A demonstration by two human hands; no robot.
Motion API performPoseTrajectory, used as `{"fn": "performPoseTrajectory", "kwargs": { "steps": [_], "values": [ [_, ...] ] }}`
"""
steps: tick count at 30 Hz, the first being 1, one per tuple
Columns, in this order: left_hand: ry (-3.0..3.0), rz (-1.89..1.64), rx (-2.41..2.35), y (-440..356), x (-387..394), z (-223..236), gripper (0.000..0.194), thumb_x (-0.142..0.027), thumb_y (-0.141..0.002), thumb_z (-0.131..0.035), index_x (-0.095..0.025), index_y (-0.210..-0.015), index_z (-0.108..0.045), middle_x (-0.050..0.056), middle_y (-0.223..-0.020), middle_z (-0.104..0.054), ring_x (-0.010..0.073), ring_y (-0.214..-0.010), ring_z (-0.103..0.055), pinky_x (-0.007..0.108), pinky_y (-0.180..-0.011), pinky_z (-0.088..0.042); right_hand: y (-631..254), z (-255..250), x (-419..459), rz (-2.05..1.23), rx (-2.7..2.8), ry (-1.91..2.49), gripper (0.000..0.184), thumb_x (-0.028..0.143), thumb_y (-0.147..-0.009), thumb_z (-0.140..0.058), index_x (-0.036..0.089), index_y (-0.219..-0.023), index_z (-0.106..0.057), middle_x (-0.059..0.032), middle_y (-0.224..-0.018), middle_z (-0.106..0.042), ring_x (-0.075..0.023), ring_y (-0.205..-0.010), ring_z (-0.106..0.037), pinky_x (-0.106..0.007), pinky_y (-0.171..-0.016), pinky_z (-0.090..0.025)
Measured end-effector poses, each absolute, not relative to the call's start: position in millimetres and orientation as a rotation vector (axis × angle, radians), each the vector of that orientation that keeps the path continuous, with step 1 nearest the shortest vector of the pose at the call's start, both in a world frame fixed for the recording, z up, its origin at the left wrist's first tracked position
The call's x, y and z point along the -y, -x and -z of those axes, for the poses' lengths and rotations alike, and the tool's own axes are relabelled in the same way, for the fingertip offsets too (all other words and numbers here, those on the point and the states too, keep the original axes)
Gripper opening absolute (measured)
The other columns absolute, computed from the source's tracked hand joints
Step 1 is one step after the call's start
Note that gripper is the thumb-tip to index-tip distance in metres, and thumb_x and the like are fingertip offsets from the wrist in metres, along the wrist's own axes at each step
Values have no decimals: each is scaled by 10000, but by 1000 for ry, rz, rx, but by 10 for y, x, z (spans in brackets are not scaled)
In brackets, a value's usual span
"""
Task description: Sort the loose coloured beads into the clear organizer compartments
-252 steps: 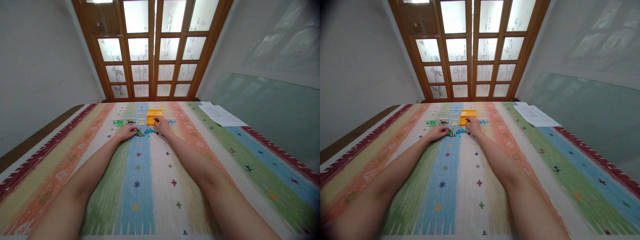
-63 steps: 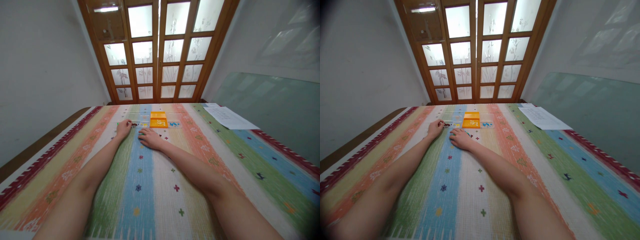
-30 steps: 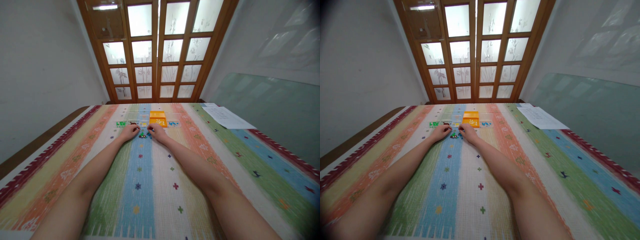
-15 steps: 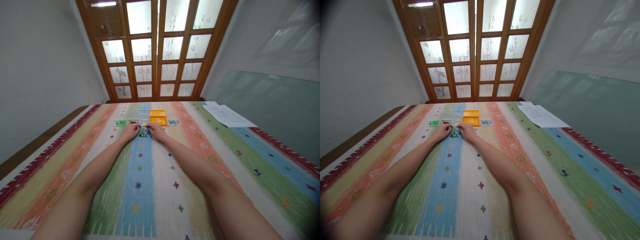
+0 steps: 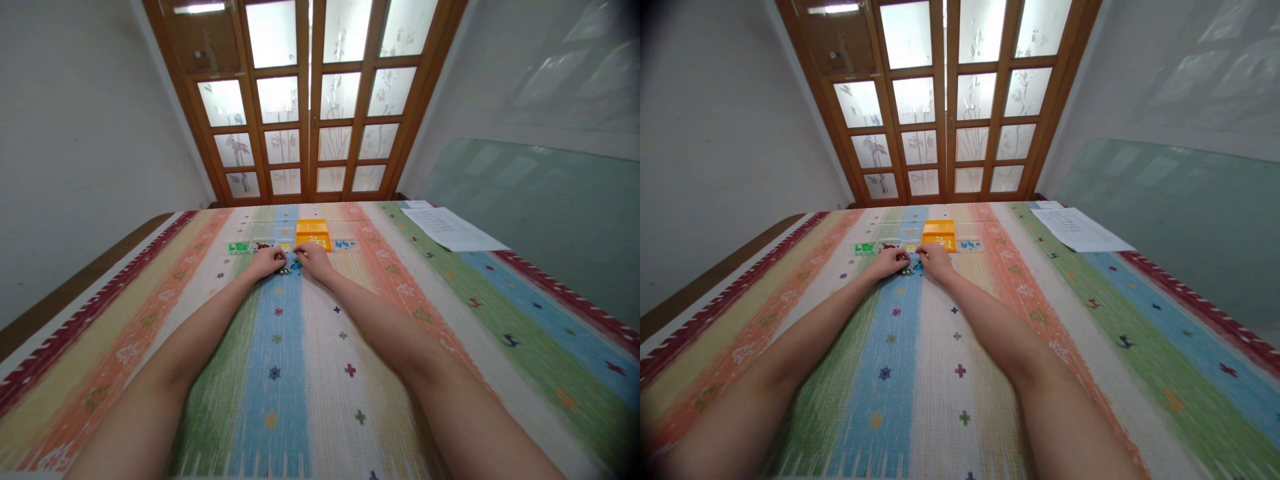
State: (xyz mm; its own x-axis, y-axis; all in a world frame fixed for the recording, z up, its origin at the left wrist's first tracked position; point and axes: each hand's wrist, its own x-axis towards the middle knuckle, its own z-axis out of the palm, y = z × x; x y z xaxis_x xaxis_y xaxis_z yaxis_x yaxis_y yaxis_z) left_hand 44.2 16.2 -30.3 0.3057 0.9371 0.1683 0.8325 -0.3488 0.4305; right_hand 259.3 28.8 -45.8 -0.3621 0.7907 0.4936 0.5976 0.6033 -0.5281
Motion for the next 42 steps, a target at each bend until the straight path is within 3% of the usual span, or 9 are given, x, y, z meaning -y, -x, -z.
{"fn": "performPoseTrajectory", "kwargs": {
  "steps": [10,22,29,42],
  "values": [
    [-2218,-683,-1657,-289,-251,358,173,-316,-823,-659,-195,-855,-777,30,-747,-708,196,-707,-611,295,-653,-420,-2653,456,-293,-270,2150,1157,226,118,-947,-598,208,-1029,-788,-66,-1046,-770,-225,-1010,-653,-350,-950,-457],
    [-1952,-1096,-1877,109,-358,379,210,-349,-893,-591,-193,-927,-726,36,-821,-730,188,-755,-625,270,-675,-422,-2676,368,-159,-145,2419,1078,203,158,-940,-611,221,-985,-799,-76,-1001,-739,-246,-1008,-606,-357,-939,-414],
    [-1582,-1354,-2105,458,-417,344,193,-308,-865,-587,-182,-935,-716,46,-860,-742,187,-776,-655,254,-676,-448,-2662,358,-119,-50,2466,1054,207,200,-970,-604,222,-1011,-806,-101,-1020,-728,-269,-1032,-577,-388,-952,-402],
    [-1340,-1523,-2093,702,-472,462,304,-290,-871,-545,-165,-1067,-742,93,-971,-786,214,-848,-703,289,-736,-524,-2625,311,-48,-8,2492,1038,307,369,-1051,-571,206,-931,-801,-119,-984,-712,-264,-1000,-565,-397,-960,-389]
  ]
}}
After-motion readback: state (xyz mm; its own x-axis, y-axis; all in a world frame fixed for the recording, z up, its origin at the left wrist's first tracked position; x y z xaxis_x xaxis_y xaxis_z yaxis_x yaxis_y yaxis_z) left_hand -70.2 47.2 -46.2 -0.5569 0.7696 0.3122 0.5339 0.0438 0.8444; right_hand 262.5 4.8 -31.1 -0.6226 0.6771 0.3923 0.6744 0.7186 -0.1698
